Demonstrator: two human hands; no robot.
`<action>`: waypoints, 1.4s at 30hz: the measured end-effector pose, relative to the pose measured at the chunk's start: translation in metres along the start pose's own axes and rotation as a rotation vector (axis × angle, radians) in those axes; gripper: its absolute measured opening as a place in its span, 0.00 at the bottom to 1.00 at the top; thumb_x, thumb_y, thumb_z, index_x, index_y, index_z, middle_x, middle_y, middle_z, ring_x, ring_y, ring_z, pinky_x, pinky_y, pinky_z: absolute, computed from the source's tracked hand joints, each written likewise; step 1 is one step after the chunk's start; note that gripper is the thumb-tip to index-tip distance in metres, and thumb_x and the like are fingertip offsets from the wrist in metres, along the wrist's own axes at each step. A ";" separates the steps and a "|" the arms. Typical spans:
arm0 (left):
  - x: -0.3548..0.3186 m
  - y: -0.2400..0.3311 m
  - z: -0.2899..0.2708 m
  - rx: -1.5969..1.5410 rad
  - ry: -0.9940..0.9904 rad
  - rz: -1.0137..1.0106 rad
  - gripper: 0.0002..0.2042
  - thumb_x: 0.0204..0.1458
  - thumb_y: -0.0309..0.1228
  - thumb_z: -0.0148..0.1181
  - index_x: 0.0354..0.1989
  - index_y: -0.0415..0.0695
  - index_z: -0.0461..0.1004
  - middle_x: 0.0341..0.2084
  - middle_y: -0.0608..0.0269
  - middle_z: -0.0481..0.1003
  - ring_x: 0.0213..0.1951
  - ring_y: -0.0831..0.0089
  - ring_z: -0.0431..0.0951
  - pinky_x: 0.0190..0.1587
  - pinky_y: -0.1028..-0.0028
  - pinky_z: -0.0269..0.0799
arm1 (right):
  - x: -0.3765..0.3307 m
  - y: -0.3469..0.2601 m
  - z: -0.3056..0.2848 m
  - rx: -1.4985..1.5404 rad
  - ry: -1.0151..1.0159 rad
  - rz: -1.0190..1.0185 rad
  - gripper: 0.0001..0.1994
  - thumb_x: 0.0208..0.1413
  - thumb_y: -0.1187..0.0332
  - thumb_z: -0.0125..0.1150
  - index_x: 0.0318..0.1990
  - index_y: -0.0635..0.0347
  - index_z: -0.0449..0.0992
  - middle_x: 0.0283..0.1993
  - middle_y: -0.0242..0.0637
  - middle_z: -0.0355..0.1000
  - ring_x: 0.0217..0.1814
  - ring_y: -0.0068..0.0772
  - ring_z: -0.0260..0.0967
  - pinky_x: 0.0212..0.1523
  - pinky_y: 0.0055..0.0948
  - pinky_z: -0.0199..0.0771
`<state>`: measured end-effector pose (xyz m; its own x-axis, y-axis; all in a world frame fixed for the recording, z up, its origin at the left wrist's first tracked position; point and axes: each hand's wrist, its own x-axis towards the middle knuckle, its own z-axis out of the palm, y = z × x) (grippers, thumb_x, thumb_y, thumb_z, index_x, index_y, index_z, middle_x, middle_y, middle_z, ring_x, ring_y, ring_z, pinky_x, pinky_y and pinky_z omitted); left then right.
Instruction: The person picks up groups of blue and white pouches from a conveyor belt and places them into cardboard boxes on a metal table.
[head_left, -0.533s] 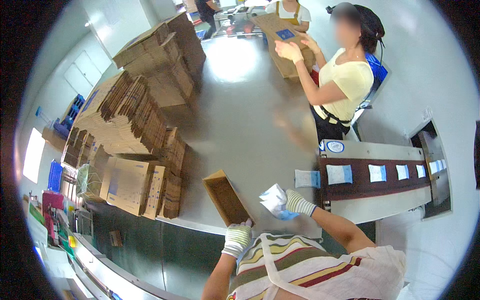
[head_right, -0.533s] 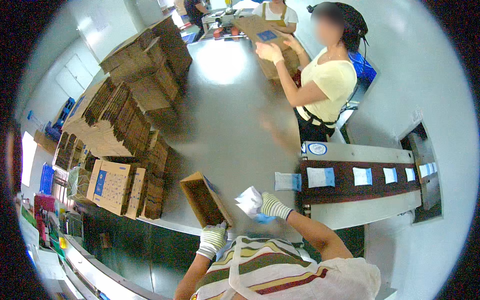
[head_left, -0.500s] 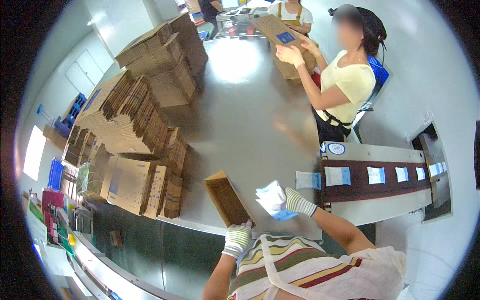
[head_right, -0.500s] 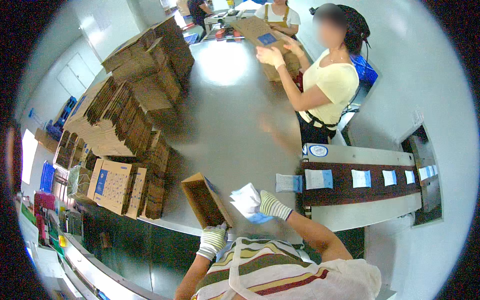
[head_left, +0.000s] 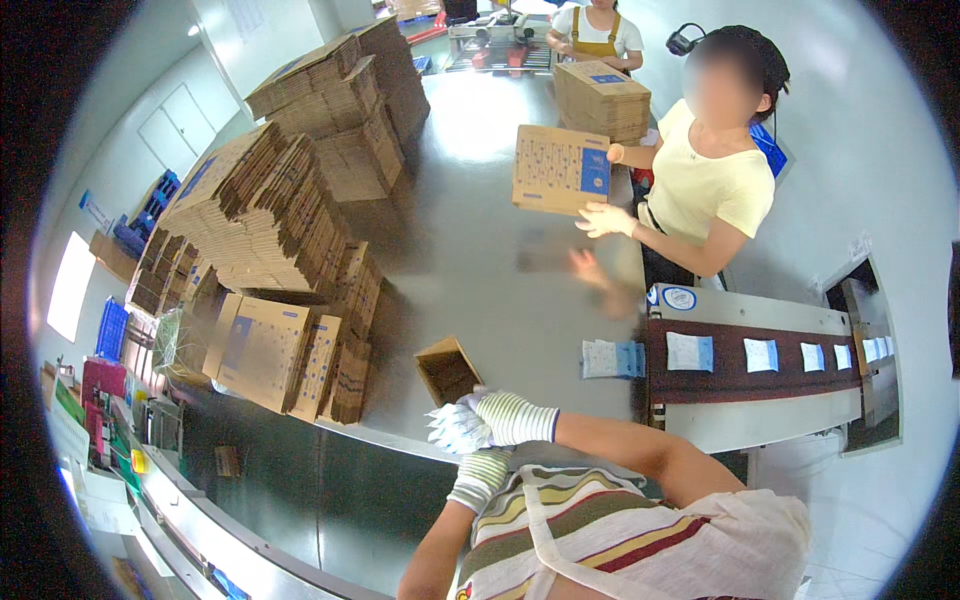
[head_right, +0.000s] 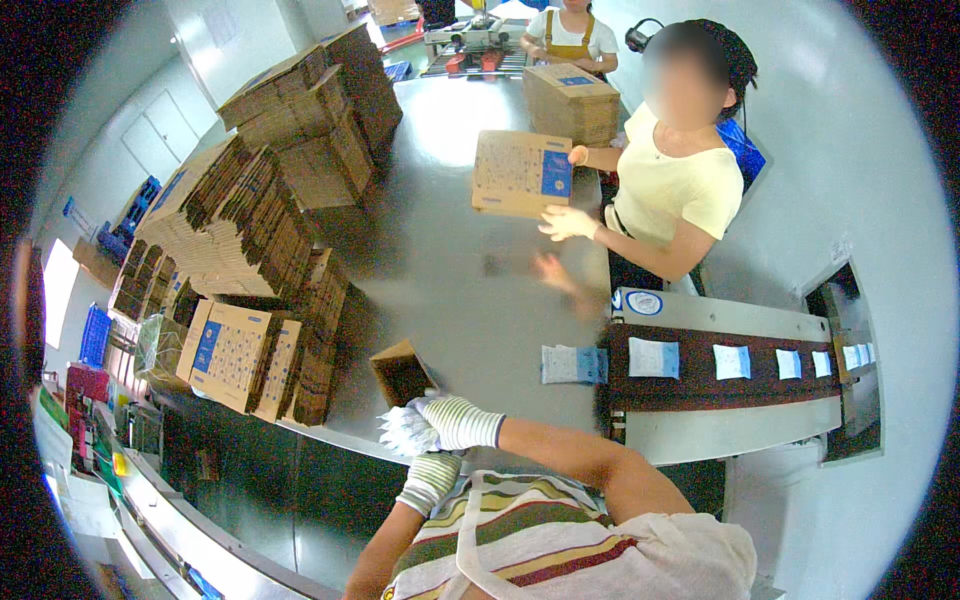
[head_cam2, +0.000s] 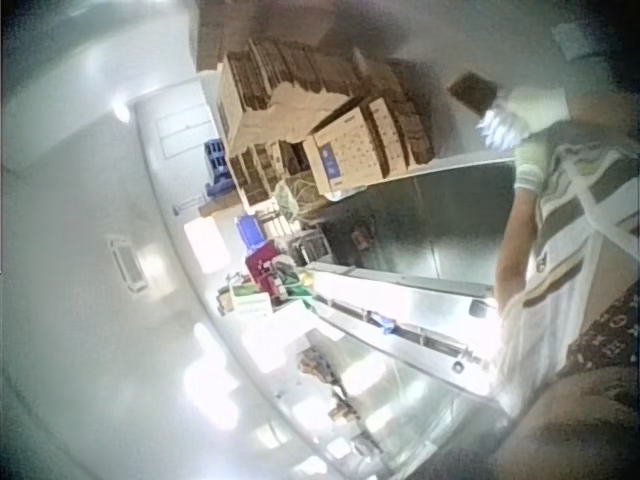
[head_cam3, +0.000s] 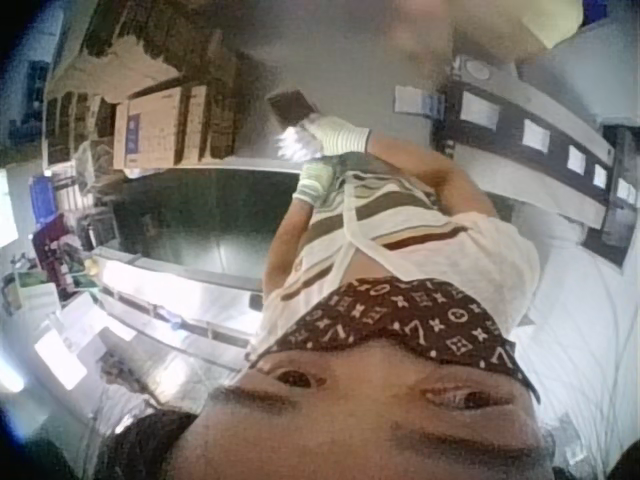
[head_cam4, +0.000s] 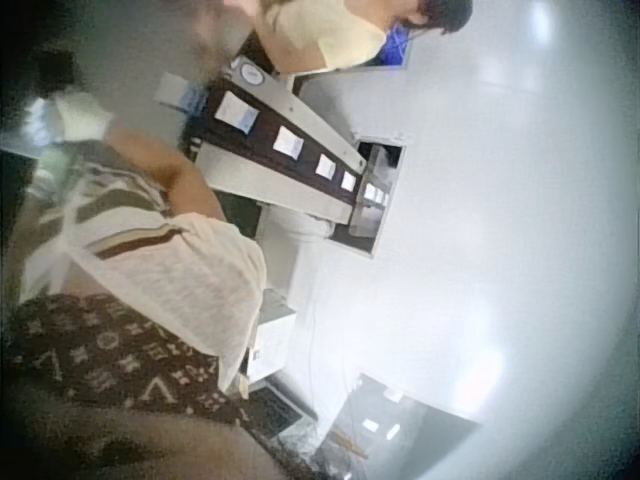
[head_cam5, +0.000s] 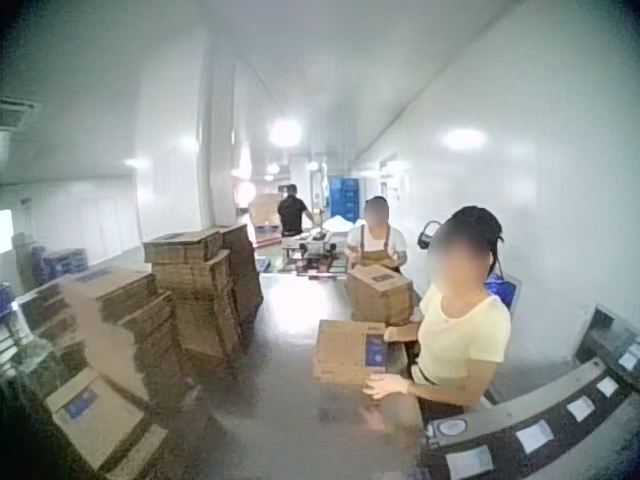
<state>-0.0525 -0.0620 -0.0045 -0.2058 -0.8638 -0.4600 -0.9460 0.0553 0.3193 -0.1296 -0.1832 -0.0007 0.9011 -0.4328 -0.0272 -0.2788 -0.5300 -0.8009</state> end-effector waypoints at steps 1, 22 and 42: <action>-0.001 -0.002 0.005 0.008 0.058 0.034 0.16 0.47 0.36 0.49 0.42 0.43 0.72 0.38 0.47 0.74 0.41 0.50 0.73 0.47 0.58 0.66 | 0.001 0.002 -0.003 -0.166 -0.007 -0.072 0.11 0.55 0.66 0.45 0.40 0.62 0.67 0.44 0.48 0.70 0.49 0.46 0.66 0.61 0.36 0.55; 0.068 -0.102 -0.080 -0.183 -0.062 -0.164 0.21 0.58 0.39 0.34 0.41 0.37 0.72 0.43 0.44 0.72 0.47 0.50 0.70 0.49 0.61 0.63 | 0.012 -0.001 0.016 -0.616 -0.229 0.046 0.11 0.46 0.65 0.54 0.34 0.62 0.75 0.30 0.47 0.75 0.32 0.44 0.74 0.32 0.43 0.74; 0.139 -0.138 0.095 -0.018 -0.366 0.104 0.20 0.56 0.39 0.40 0.53 0.46 0.67 0.54 0.58 0.66 0.54 0.65 0.66 0.55 0.70 0.60 | -0.072 0.013 0.009 -0.105 -0.368 0.278 0.22 0.62 0.63 0.40 0.60 0.64 0.53 0.52 0.56 0.65 0.50 0.51 0.66 0.48 0.36 0.69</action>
<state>0.0257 -0.1426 -0.1909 -0.3792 -0.6177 -0.6889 -0.9116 0.1217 0.3927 -0.1948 -0.1519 -0.0145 0.8402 -0.2913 -0.4573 -0.5409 -0.5098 -0.6690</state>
